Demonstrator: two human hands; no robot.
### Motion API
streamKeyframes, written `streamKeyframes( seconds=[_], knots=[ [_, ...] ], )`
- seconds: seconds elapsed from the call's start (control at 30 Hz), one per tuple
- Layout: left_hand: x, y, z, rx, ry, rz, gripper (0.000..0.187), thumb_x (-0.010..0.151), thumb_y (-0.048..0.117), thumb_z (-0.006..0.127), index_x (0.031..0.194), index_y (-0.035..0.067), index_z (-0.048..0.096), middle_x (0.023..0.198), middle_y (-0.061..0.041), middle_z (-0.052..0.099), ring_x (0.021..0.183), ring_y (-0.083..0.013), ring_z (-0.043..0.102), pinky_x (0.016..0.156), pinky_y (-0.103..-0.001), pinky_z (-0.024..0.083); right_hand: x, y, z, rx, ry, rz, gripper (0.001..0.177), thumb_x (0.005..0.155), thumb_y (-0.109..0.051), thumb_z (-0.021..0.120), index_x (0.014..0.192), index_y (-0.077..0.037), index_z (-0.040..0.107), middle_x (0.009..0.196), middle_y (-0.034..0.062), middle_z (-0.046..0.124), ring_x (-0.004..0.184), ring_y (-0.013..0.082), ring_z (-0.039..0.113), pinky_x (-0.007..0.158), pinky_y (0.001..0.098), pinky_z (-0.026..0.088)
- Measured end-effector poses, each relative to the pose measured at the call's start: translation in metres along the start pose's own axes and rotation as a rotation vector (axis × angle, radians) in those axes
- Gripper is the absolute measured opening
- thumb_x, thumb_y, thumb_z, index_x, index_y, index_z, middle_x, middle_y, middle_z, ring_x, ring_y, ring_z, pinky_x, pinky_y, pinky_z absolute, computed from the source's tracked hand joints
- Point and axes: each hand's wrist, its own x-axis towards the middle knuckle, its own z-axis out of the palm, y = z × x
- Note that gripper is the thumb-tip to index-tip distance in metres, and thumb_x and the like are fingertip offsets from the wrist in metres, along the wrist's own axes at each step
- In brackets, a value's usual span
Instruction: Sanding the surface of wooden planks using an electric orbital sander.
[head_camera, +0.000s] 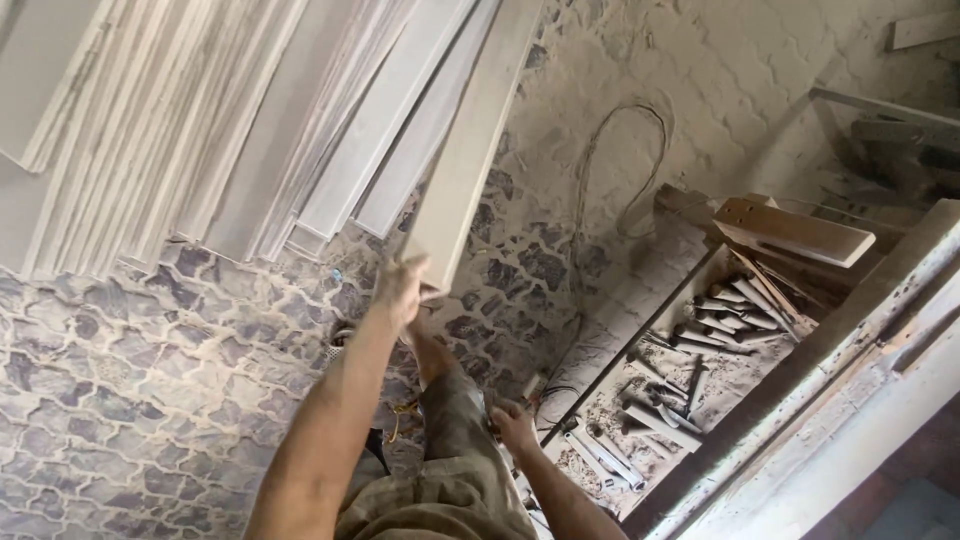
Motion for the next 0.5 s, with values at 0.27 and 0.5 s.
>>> streamKeyframes(
  seconds=[0.27, 0.5],
  knots=[
    [0.09, -0.04, -0.087, 0.068, 0.462, -0.021, 0.077, 0.09, 0.005, 0.071, 0.154, 0.019, 0.029, 0.136, -0.023, 0.06, 0.103, -0.0344, 0.072, 0.076, -0.038, 0.067, -0.029, 0.01, -0.01, -0.075, 0.061, 0.104, 0.048, 0.097, -0.02, 0.065, 0.14, 0.001, 0.06, 0.132, 0.0243, 0.069, 0.118, 0.0345, 0.069, 0.101, 0.0431, 0.058],
    [0.01, -0.071, -0.139, 0.245, 0.504, -0.204, 0.025, 0.099, 0.02, 0.069, 0.106, -0.003, 0.063, 0.099, -0.022, 0.07, 0.078, -0.0326, 0.072, 0.065, -0.041, 0.064, -0.025, -0.031, -0.014, -0.053, -0.004, -0.013, 0.044, 0.101, -0.017, 0.059, 0.141, 0.0, 0.06, 0.123, 0.0244, 0.071, 0.101, 0.0339, 0.071, 0.083, 0.0418, 0.059]
  ],
)
